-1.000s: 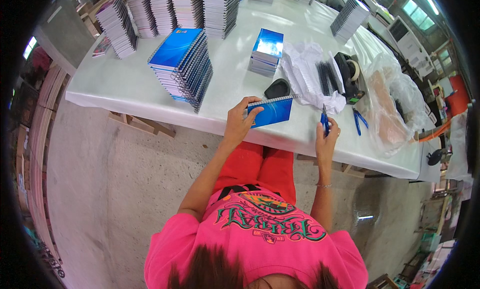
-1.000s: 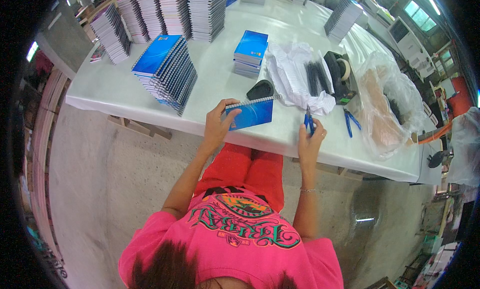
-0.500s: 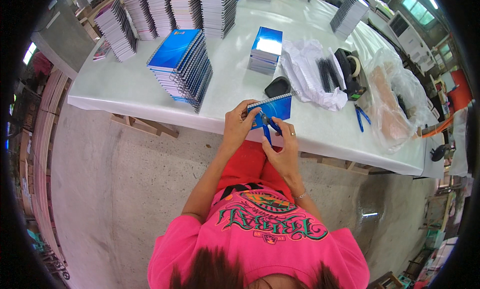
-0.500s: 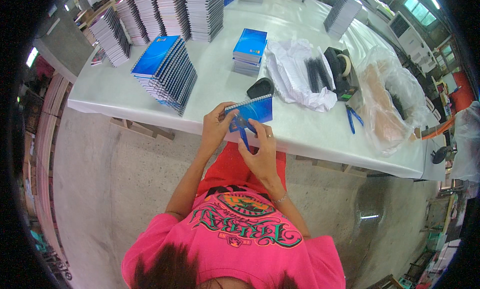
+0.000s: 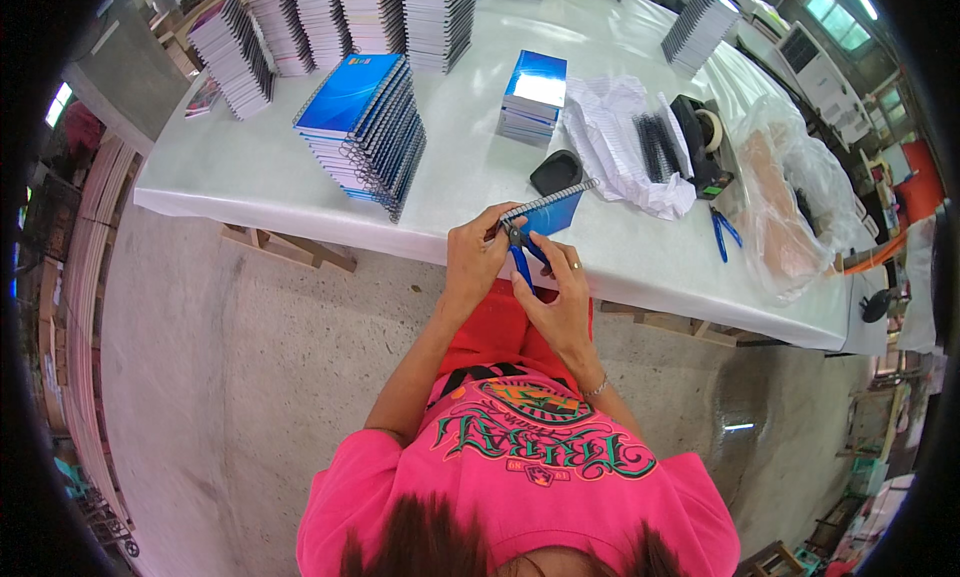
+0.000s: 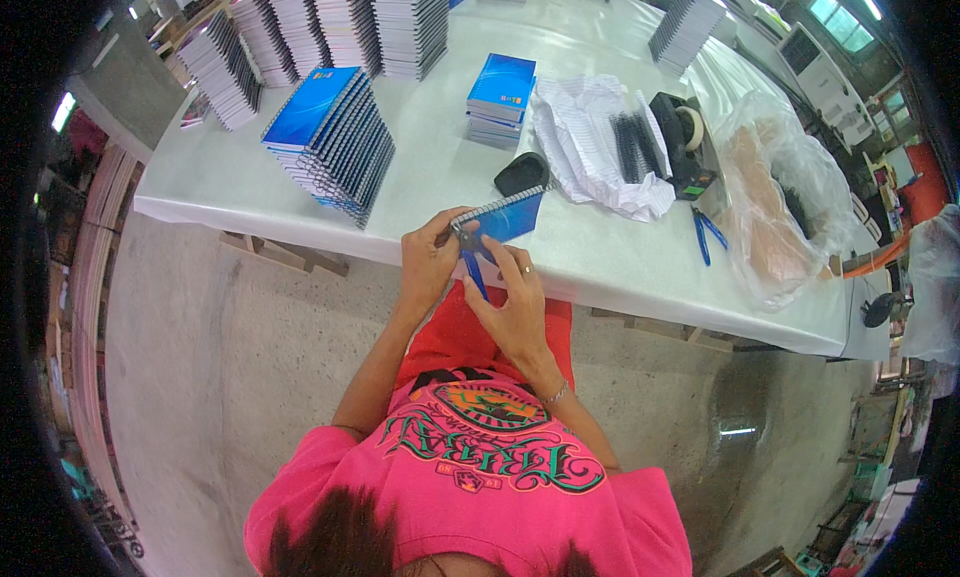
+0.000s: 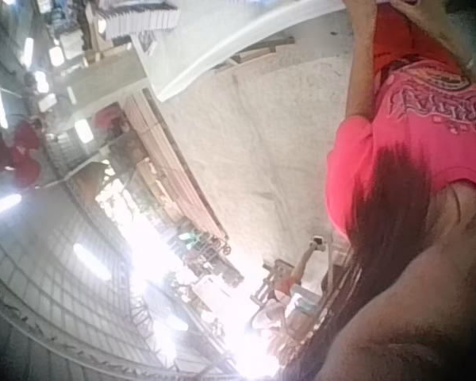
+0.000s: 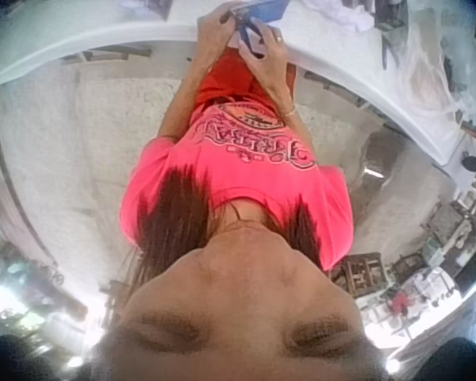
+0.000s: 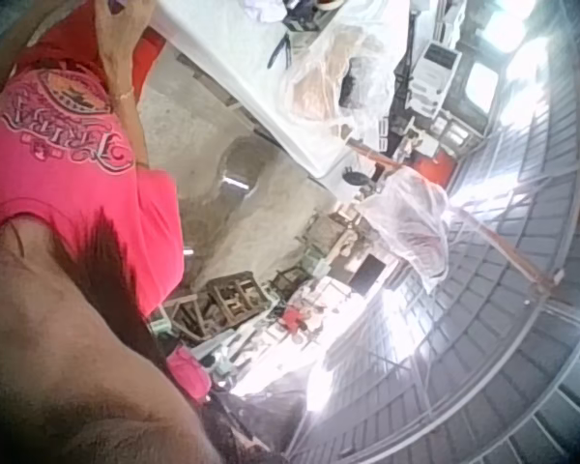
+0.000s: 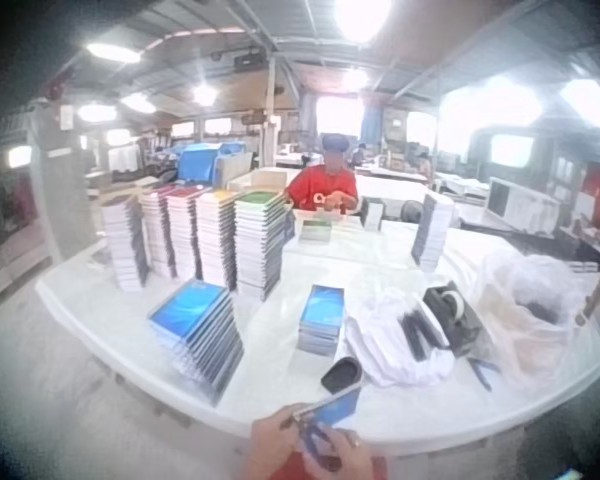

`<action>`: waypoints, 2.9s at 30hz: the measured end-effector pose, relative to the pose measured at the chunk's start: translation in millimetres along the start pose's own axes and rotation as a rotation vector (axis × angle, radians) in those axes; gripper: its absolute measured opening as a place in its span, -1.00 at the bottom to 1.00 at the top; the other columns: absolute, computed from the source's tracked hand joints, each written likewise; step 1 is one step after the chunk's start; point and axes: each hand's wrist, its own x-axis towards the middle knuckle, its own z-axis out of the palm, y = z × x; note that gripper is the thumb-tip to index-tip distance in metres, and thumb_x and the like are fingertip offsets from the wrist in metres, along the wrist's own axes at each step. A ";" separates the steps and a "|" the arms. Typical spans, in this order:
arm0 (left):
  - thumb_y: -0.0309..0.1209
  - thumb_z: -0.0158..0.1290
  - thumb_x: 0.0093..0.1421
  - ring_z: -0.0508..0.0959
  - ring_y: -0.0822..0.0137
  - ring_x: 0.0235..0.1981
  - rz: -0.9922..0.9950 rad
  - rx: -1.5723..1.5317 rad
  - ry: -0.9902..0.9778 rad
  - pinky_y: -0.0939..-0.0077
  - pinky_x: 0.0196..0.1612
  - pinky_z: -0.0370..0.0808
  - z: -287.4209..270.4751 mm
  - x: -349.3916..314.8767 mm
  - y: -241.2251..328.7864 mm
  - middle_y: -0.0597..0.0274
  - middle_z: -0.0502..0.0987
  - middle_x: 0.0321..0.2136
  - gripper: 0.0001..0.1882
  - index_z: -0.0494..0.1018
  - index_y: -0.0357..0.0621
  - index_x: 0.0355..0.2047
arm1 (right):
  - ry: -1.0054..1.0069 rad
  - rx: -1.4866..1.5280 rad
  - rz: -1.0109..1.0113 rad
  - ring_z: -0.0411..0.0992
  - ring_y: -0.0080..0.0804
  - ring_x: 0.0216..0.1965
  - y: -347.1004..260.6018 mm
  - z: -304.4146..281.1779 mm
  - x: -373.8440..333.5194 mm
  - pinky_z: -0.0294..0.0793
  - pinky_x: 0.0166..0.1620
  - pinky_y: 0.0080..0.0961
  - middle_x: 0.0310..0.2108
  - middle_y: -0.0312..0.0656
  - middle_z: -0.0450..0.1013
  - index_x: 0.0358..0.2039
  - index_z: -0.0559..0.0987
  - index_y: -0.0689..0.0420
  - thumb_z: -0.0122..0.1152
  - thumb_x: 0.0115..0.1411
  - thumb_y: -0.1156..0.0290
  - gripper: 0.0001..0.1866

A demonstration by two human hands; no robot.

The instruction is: The person binds notebooks by manually threading a spiral wire through the pre-punched holes in the notebook covers and pages, using pliers to trim and secure the ends.

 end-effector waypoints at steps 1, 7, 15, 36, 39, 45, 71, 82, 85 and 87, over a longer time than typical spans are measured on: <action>-0.58 0.06 0.17 0.55 0.57 -0.45 0.013 -0.004 0.006 0.58 -0.39 0.48 0.2 -0.4 0.7 0.09 0.63 -0.45 -0.73 0.53 -0.27 -0.09 | -0.010 0.021 0.015 0.44 -0.20 -0.21 -1.4 -0.5 -0.8 0.47 -0.17 -0.35 -0.14 -0.06 0.43 0.09 0.46 0.17 0.35 0.04 0.44 -0.45; -0.60 0.02 0.17 0.64 0.34 -0.42 0.070 0.083 0.023 0.51 -0.36 0.51 -0.9 -3.5 6.2 -0.03 0.62 -0.39 -0.71 0.53 -0.21 -0.08 | -0.042 0.036 -0.005 0.47 -0.23 -0.28 -0.1 -1.8 -2.8 0.51 -0.23 -0.43 -0.20 -0.05 0.43 0.06 0.45 0.22 0.28 0.15 0.35 -0.53; -0.55 0.04 0.19 0.65 0.16 -0.41 0.137 0.171 0.027 0.40 -0.34 0.54 1.1 -3.6 5.6 -0.07 0.61 -0.32 -0.70 0.50 -0.18 -0.04 | -0.735 1.277 0.649 0.48 -0.34 -0.32 13.5 -40.8 26.9 0.51 -0.18 -0.46 -0.27 -0.14 0.42 0.05 0.35 0.21 -0.02 0.37 0.14 -0.58; -0.26 0.20 0.19 0.35 0.54 -0.42 0.197 0.210 0.679 0.61 -0.35 0.33 -189.2 126.2 45.9 0.32 0.45 -0.42 -0.67 0.51 -0.32 -0.22 | 0.332 -0.698 0.049 0.25 -0.04 0.11 149.2 -85.9 39.4 0.06 0.23 -0.07 0.07 -0.02 0.33 0.09 0.43 0.08 0.24 0.15 0.20 -0.49; -0.27 0.20 0.19 0.37 0.53 -0.39 0.158 0.028 0.647 0.62 -0.34 0.33 -191.9 125.5 31.5 0.31 0.45 -0.42 -0.67 0.50 -0.32 -0.23 | 0.462 -0.668 0.034 0.24 -0.06 0.12 142.6 -84.6 41.5 0.06 0.22 -0.09 0.07 -0.05 0.33 0.03 0.50 0.06 0.27 0.15 0.18 -0.55; -0.26 0.20 0.19 0.41 0.46 -0.28 0.119 -0.004 0.590 0.57 -0.20 0.38 -182.2 124.3 23.7 0.21 0.49 -0.35 -0.66 0.48 -0.32 -0.22 | 0.522 -0.558 -0.038 0.26 -0.11 0.08 130.9 -78.2 55.7 0.10 0.15 -0.13 0.03 -0.12 0.36 -0.09 0.59 -0.01 0.28 0.15 0.26 -0.70; -0.27 0.13 0.25 0.39 0.30 -0.10 0.363 0.429 0.822 0.38 -0.06 0.33 -154.0 111.9 60.3 0.14 0.44 -0.17 -0.72 0.46 -0.21 -0.15 | 0.222 0.213 0.304 0.48 -0.30 -0.29 153.6 22.3 261.6 0.46 -0.22 -0.35 -0.27 0.06 0.49 -0.08 0.44 0.40 0.33 0.13 0.10 -0.40; -0.44 0.12 0.22 0.45 0.28 -0.11 0.193 -0.109 0.273 0.39 -0.06 0.41 -25.8 77.2 85.9 0.08 0.46 -0.20 -0.72 0.41 -0.30 -0.09 | -0.089 0.821 0.221 0.42 -0.60 -0.31 45.6 -1.8 178.6 0.44 -0.26 -0.60 -0.26 -0.32 0.48 -0.07 0.46 0.14 0.26 0.22 0.36 -0.70; -0.39 0.09 0.26 0.48 0.32 -0.15 0.083 -0.217 0.162 0.42 -0.09 0.43 -12.2 74.4 59.1 0.04 0.49 -0.23 -0.70 0.38 -0.33 -0.09 | -0.291 0.822 0.173 0.43 -0.57 -0.27 20.2 4.0 138.0 0.46 -0.19 -0.57 -0.21 -0.31 0.47 0.06 0.39 0.14 0.18 0.29 0.26 -0.61; -0.37 0.07 0.28 0.49 0.33 -0.17 0.086 -0.154 0.061 0.44 -0.11 0.44 -18.6 74.2 49.0 0.02 0.51 -0.25 -0.71 0.38 -0.34 -0.10 | -0.264 0.580 0.081 0.42 -0.55 -0.28 43.2 -12.8 145.0 0.45 -0.21 -0.55 -0.23 -0.30 0.47 0.05 0.42 0.12 0.14 0.32 0.22 -0.63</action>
